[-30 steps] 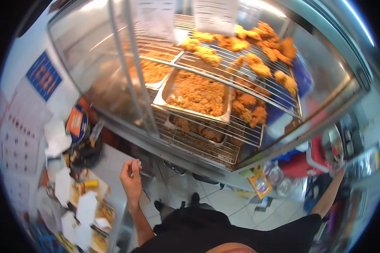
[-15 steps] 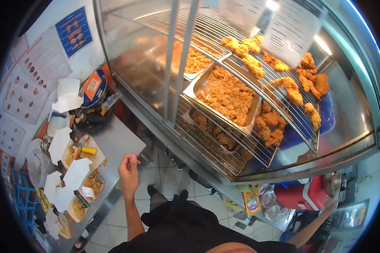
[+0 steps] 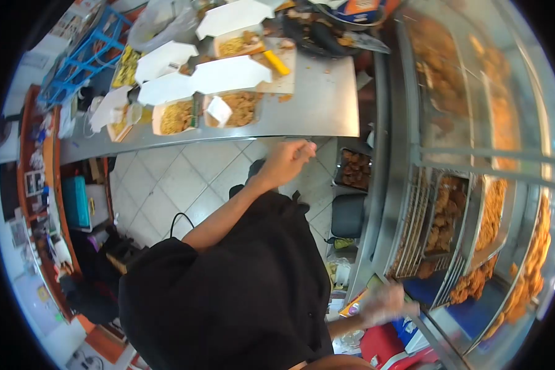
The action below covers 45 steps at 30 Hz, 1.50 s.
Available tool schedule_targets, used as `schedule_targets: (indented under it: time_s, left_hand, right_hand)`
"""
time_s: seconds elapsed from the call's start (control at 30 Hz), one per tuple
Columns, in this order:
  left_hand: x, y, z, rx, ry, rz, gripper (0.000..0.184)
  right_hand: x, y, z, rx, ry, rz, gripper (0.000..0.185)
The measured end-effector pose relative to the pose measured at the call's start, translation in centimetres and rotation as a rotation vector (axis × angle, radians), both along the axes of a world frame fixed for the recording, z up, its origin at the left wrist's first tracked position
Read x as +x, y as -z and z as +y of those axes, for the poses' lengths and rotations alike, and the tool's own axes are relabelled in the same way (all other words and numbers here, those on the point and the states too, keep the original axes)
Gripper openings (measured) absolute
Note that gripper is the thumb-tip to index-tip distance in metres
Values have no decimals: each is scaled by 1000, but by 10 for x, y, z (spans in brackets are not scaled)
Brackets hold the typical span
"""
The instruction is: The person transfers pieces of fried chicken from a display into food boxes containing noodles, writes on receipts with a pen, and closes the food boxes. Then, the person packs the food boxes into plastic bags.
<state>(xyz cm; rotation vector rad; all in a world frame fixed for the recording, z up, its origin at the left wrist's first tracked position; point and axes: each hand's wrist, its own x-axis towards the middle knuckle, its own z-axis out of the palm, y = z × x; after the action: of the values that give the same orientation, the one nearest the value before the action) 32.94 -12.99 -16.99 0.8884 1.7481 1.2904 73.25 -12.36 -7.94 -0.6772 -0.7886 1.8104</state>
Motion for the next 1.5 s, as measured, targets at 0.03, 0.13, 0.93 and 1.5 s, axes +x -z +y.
schedule_targets:
  time_s: [0.03,0.13,0.93,1.5]
  left_hand:
    - [-24,14,-15,-20,-83,19,37]
    - [-101,75,-83,-12,-381,212,38]
    - [-135,110,136,224,-217,236,53]
    - [-241,26,-54,282,-430,232,15]
  right_hand:
    - [-38,32,17,-195,13,-79,52]
    - [-177,115,49,-85,-147,-783,57]
    - [-452,191,162,884,-107,-1411,20]
    - [-464,265,306,630,464,-1166,39]
